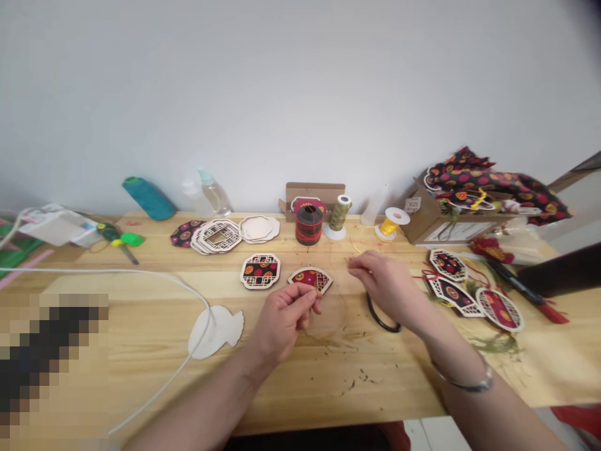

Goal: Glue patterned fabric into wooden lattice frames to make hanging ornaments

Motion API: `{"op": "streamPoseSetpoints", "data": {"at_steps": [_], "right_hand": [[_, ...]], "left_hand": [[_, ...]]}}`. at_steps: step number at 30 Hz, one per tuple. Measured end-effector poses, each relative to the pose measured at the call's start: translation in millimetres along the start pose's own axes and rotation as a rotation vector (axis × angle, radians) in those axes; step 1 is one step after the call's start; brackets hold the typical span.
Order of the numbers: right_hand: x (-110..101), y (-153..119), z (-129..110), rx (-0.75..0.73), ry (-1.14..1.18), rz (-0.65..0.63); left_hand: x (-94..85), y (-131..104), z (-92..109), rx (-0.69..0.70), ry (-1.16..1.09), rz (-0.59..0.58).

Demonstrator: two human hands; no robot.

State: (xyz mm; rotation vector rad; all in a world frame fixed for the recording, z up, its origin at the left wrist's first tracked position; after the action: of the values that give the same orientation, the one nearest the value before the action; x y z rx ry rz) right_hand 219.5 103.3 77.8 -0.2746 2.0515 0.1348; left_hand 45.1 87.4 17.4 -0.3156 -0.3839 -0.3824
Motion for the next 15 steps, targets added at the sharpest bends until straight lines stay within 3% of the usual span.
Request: {"op": "streamPoseSetpoints", "data": {"at_steps": [4, 9, 12, 15], "right_hand": [[-7.6, -27.1, 28.2, 0.194, -0.406, -0.162], [12.8, -49.8, 42.1, 0.199, -0.427, -0.124], [20.7, -48.5, 49.5, 0.27, -0.435, -0.14], [15.7, -41.2, 59.4, 0.344, -0.48, -0.129]], "left_hand": [[0.0, -0.7, 3.4, -0.005, -0.128, 0.005], [3.9, -1.0, 7.1, -0.039, -0.298, -0.084], [8.3, -4.9, 7.2, -0.088, -0.37, -0.208], [13.0, -11.9, 5.7, -0.133, -0.379, -0.363]]}}
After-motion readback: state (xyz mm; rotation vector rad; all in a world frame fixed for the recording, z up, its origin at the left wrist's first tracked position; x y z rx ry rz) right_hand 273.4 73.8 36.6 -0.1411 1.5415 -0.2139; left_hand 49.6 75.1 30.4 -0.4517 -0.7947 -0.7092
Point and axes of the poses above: each hand's wrist, its own y-axis towards the middle knuckle, its own x-axis out of the palm, z = x × y, the point moved 5 cm from there along y, towards the middle knuckle, and after that the axes turned 10 degrees about -z, right-handed, at the moved point
